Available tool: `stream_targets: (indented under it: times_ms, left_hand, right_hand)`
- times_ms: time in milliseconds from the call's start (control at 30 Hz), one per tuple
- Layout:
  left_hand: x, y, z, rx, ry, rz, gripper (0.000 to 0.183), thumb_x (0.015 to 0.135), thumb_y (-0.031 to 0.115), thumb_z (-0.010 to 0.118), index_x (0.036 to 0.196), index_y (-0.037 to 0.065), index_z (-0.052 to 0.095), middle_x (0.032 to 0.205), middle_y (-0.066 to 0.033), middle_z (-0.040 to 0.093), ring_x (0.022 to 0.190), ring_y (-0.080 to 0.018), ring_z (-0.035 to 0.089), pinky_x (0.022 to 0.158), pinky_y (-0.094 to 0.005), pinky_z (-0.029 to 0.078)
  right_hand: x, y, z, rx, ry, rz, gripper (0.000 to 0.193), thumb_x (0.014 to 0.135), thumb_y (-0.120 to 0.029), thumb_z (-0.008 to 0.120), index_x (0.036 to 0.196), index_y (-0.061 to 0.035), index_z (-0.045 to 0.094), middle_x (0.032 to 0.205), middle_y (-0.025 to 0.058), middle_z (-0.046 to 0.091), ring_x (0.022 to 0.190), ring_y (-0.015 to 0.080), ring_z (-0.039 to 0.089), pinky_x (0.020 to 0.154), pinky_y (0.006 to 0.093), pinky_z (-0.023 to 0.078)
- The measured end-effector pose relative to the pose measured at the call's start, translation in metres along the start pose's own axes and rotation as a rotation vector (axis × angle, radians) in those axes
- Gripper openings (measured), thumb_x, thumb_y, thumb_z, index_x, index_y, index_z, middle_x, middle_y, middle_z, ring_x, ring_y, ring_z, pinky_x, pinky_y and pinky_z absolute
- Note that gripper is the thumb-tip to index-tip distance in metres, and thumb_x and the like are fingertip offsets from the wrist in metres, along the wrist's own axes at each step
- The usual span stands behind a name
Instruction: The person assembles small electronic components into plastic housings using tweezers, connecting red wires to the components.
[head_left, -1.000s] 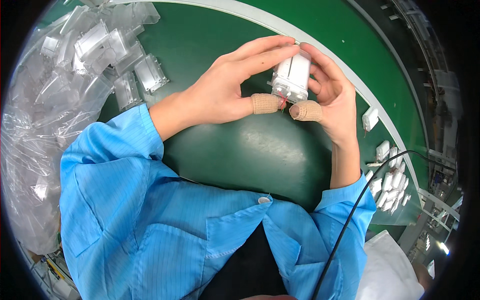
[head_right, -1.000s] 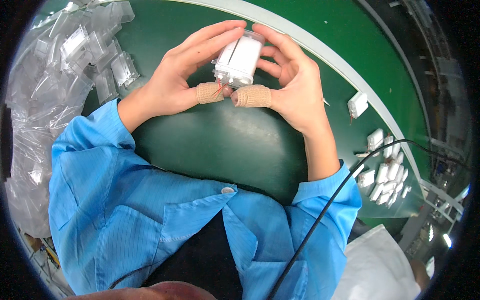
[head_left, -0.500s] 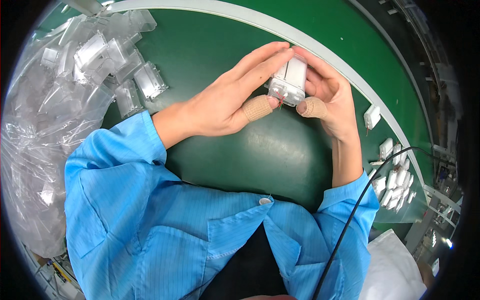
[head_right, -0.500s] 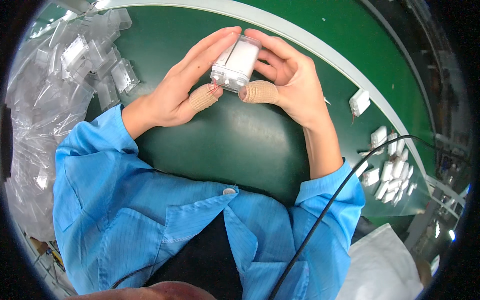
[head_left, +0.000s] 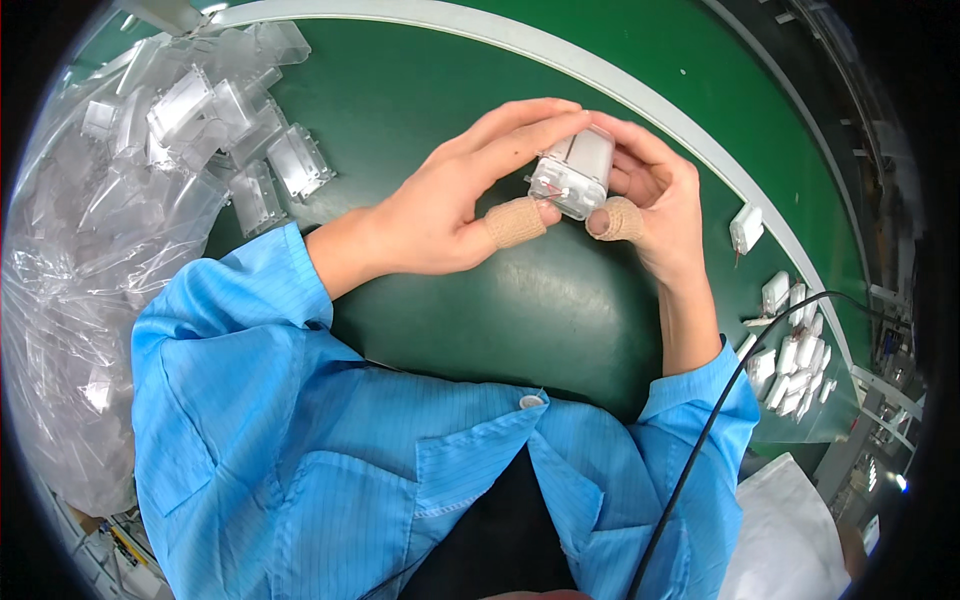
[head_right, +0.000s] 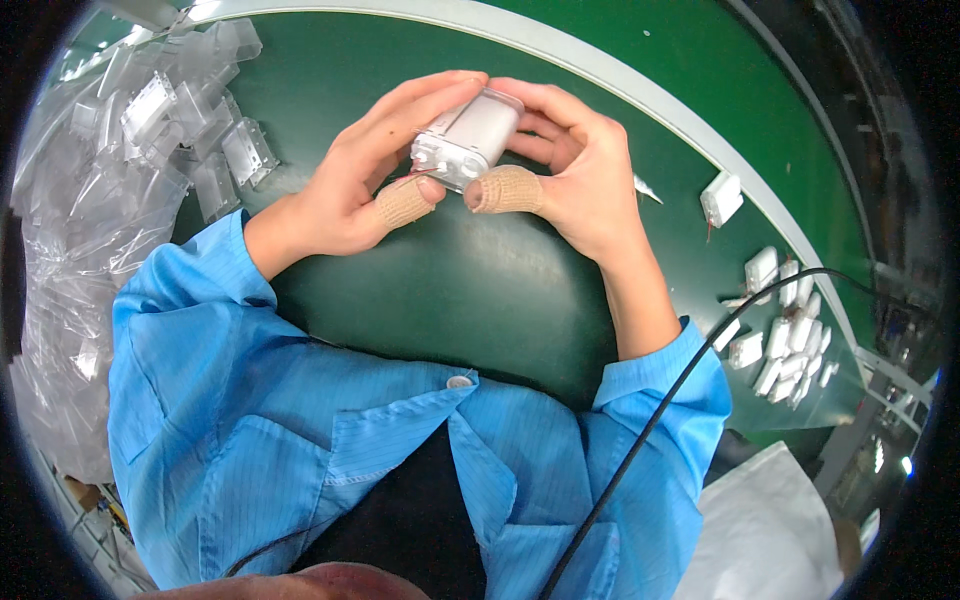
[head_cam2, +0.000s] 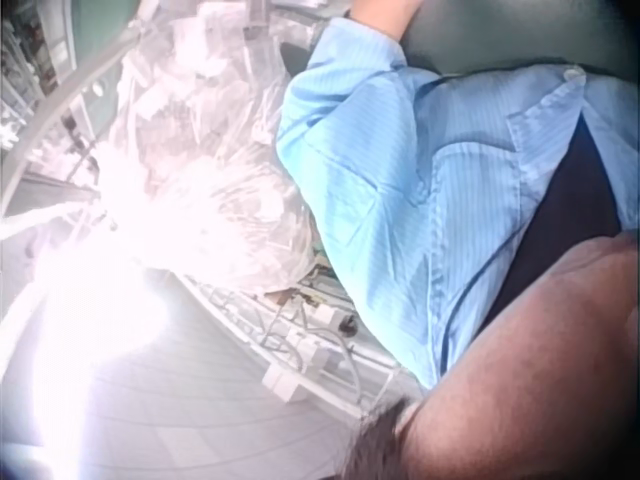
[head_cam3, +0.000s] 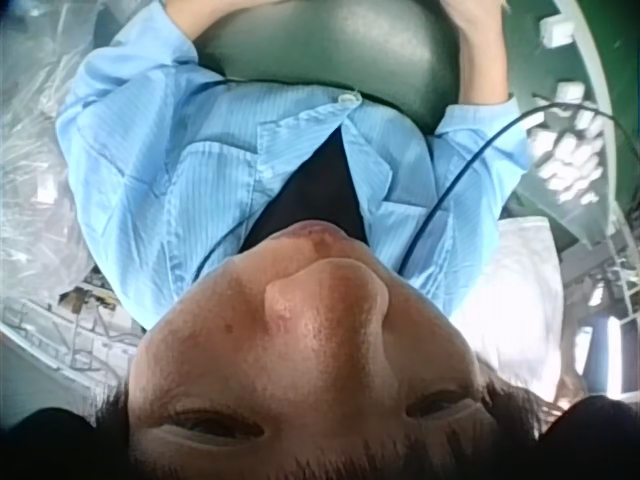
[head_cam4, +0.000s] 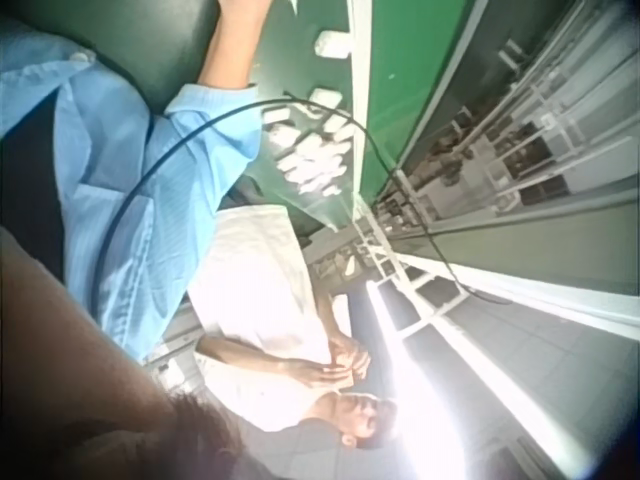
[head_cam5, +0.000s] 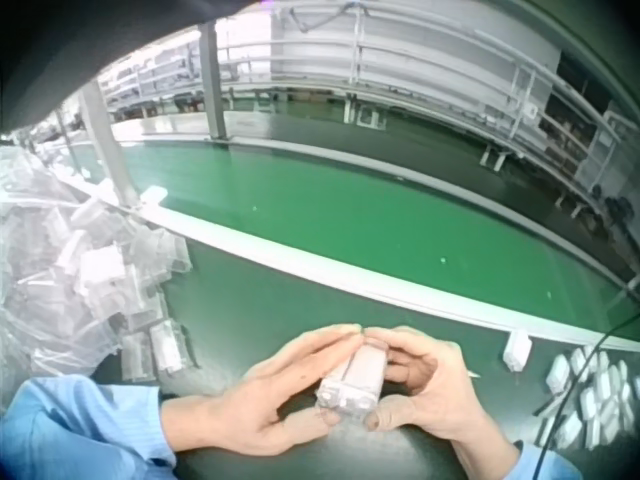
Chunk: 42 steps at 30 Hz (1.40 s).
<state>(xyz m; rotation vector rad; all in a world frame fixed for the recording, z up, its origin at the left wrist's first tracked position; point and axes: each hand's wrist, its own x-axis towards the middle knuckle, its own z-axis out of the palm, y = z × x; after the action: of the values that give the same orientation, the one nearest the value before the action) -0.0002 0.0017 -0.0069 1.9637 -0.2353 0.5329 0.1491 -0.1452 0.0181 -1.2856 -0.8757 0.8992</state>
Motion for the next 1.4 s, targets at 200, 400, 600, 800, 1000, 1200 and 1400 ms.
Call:
stream_targets:
  times_ms: [200, 400, 600, 800, 1000, 1200, 1400]
  left_hand:
    - [0.002, -0.001, -0.003, -0.129, 0.000, 0.002, 0.061, 0.084, 0.016, 0.064, 0.136, 0.001, 0.038, 0.139, -0.0168, 0.033, 0.127, -0.0277, 0.037, 0.103, -0.0380, 0.034]
    - [0.001, 0.000, 0.004, -0.005, -0.015, 0.063, 0.058, 0.078, 0.010, 0.067, 0.131, 0.001, 0.045, 0.138, -0.0182, 0.035, 0.123, -0.0293, 0.043, 0.100, -0.0388, 0.038]
    - [-0.002, 0.002, 0.009, -0.021, 0.041, 0.059, 0.056, 0.078, 0.009, 0.067, 0.130, 0.001, 0.047, 0.138, -0.0190, 0.035, 0.121, -0.0320, 0.045, 0.099, -0.0399, 0.039]
    - [0.001, -0.001, 0.007, -0.041, -0.017, 0.073, 0.051, 0.077, 0.013, 0.068, 0.124, 0.000, 0.053, 0.135, -0.0205, 0.038, 0.121, -0.0326, 0.045, 0.099, -0.0414, 0.039]
    - [0.005, -0.002, 0.000, 0.017, 0.010, 0.098, 0.045, 0.076, 0.014, 0.070, 0.115, -0.002, 0.059, 0.132, -0.0230, 0.040, 0.120, -0.0343, 0.046, 0.100, -0.0440, 0.039]
    - [0.003, -0.001, 0.004, 0.021, 0.026, 0.082, 0.045, 0.076, 0.014, 0.070, 0.116, -0.002, 0.059, 0.133, -0.0243, 0.039, 0.121, -0.0355, 0.045, 0.100, -0.0446, 0.039]
    - [0.004, -0.002, -0.001, 0.045, -0.028, 0.135, 0.049, 0.079, 0.025, 0.069, 0.118, -0.001, 0.058, 0.132, -0.0255, 0.040, 0.120, -0.0375, 0.046, 0.099, -0.0458, 0.039]
  right_hand:
    - [-0.003, -0.002, -0.001, -0.065, -0.026, -0.046, 0.077, 0.052, 0.001, 0.085, 0.121, 0.0057, 0.051, 0.116, 0.0137, 0.056, 0.106, 0.0220, 0.057, 0.093, 0.0357, 0.049]
    - [-0.010, 0.007, -0.007, 0.028, -0.053, -0.057, 0.077, 0.053, 0.002, 0.084, 0.122, 0.0062, 0.050, 0.115, 0.0132, 0.055, 0.108, 0.0222, 0.055, 0.094, 0.0365, 0.048]
    - [-0.012, 0.010, -0.005, -0.055, -0.077, -0.168, 0.077, 0.055, 0.002, 0.083, 0.123, 0.0050, 0.049, 0.113, 0.0114, 0.053, 0.110, 0.0232, 0.054, 0.096, 0.0381, 0.046]
    - [-0.021, 0.014, -0.010, -0.079, -0.085, -0.205, 0.080, 0.055, -0.001, 0.084, 0.126, 0.0034, 0.048, 0.116, 0.0115, 0.051, 0.114, 0.0247, 0.051, 0.099, 0.0402, 0.043]
    - [-0.017, 0.005, -0.006, -0.116, -0.079, -0.129, 0.080, 0.057, -0.002, 0.082, 0.128, 0.0002, 0.047, 0.118, 0.0101, 0.049, 0.115, 0.0247, 0.049, 0.102, 0.0398, 0.041]
    - [-0.018, 0.013, -0.006, -0.137, -0.047, -0.168, 0.081, 0.055, -0.007, 0.085, 0.127, -0.0014, 0.048, 0.113, 0.0101, 0.051, 0.109, 0.0231, 0.053, 0.097, 0.0376, 0.046]
    - [-0.019, 0.010, -0.005, -0.263, -0.022, -0.252, 0.081, 0.053, -0.011, 0.087, 0.124, -0.0005, 0.051, 0.108, 0.0096, 0.053, 0.103, 0.0218, 0.056, 0.092, 0.0355, 0.050]
